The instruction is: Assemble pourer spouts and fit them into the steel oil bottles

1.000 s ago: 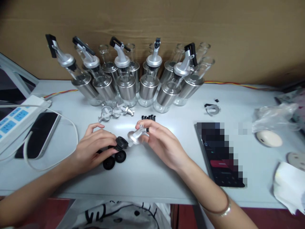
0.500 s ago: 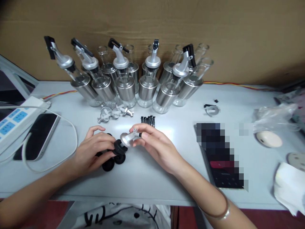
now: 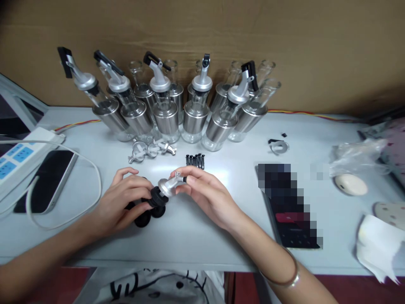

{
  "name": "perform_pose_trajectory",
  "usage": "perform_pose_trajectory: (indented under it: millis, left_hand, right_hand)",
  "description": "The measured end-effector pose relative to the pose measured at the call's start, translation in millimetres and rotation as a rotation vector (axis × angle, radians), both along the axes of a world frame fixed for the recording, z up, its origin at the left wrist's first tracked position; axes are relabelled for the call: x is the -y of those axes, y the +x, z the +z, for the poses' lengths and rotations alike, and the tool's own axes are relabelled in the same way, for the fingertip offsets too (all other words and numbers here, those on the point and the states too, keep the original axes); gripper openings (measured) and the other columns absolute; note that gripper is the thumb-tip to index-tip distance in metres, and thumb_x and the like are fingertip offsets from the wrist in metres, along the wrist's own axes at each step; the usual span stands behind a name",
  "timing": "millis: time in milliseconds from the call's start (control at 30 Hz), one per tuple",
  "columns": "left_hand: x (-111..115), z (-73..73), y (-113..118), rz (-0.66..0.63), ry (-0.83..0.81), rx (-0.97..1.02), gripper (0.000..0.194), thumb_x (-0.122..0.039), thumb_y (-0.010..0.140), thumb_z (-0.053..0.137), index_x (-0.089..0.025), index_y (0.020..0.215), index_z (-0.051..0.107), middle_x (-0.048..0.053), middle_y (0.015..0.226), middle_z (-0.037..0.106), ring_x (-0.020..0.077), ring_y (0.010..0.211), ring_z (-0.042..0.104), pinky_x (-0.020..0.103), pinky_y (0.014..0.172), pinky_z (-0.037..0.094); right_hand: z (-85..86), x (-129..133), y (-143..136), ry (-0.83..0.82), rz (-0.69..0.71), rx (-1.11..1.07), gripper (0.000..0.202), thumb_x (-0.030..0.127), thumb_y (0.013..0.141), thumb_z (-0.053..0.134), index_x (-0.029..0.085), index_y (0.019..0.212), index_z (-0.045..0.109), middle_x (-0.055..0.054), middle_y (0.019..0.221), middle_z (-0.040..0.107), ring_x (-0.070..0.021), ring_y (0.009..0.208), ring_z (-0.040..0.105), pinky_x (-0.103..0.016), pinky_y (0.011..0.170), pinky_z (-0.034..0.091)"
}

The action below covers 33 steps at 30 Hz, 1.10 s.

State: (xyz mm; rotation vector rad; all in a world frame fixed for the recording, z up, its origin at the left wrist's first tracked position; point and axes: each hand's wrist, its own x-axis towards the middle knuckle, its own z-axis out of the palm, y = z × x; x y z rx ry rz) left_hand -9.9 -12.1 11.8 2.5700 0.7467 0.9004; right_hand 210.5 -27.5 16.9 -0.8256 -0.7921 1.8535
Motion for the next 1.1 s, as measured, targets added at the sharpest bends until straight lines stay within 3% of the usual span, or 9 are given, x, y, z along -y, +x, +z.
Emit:
perform_pose_trajectory:
  millis: [200,300,433,533,833,1100]
  left_hand:
    - [0.5,-2.2,-1.0,-0.007,0.003,-0.009,0.006,-0.020,0.096,0.045,-0.020,0.096,0.051,0.001,0.088,0.066,0.0123,0.078,0.062,0.038,0.097,0.032]
    - [-0.3,-3.6,-1.2,-0.009,0.023,0.029,0.006,-0.020,0.095,0.048,-0.019,0.100,0.049,0.005,0.099,0.065,0.0148,0.088,0.061,0.037,0.095,0.037]
    - [-3.2,-4.4,0.4,-0.079,0.052,0.060,0.036,-0.018,0.094,0.047,-0.018,0.129,0.037,0.015,0.126,0.055,0.0191,0.115,0.053,0.035,0.093,0.044]
    - [-3.7,-5.5,2.0,-0.144,0.084,-0.048,0.044,-0.015,0.096,0.039,-0.016,0.139,0.029,0.015,0.128,0.055,0.0201,0.120,0.049,0.037,0.096,0.043]
    - [-0.5,-12.1,1.0,-0.108,0.076,-0.105,0.038,-0.015,0.097,0.034,-0.015,0.135,0.033,0.014,0.121,0.057,0.0199,0.117,0.050,0.039,0.098,0.039]
    - [-1.5,-9.3,0.8,-0.089,0.059,-0.122,0.031,-0.012,0.097,0.033,-0.017,0.128,0.038,0.012,0.119,0.060,0.0188,0.112,0.053,0.041,0.101,0.033]
  right_hand:
    - [-0.4,-0.4,-0.3,0.017,0.040,0.007,0.018,0.035,0.078,0.070,0.020,0.088,0.072,-0.004,0.094,0.064,-0.0140,0.085,0.059,-0.028,0.081,0.050]
    - [-0.5,0.1,-0.7,0.017,0.039,0.008,0.018,0.035,0.079,0.070,0.020,0.088,0.072,-0.004,0.095,0.064,-0.0135,0.083,0.059,-0.028,0.080,0.051]
    - [-1.8,0.3,-0.6,0.034,0.043,0.026,0.019,0.036,0.078,0.071,0.021,0.090,0.072,-0.003,0.093,0.065,-0.0131,0.082,0.061,-0.028,0.081,0.052]
    - [-3.5,-0.3,-0.1,0.055,0.046,0.049,0.019,0.037,0.078,0.072,0.022,0.090,0.073,-0.003,0.091,0.067,-0.0128,0.082,0.063,-0.028,0.081,0.052]
    - [-6.1,-0.9,1.2,0.006,0.074,0.036,0.017,0.036,0.076,0.073,0.023,0.088,0.073,-0.002,0.091,0.069,-0.0136,0.085,0.065,-0.033,0.086,0.053]
    - [-5.4,-0.6,-0.1,-0.003,0.058,0.034,0.017,0.035,0.074,0.075,0.023,0.087,0.074,-0.001,0.088,0.070,-0.0116,0.082,0.067,-0.027,0.082,0.056]
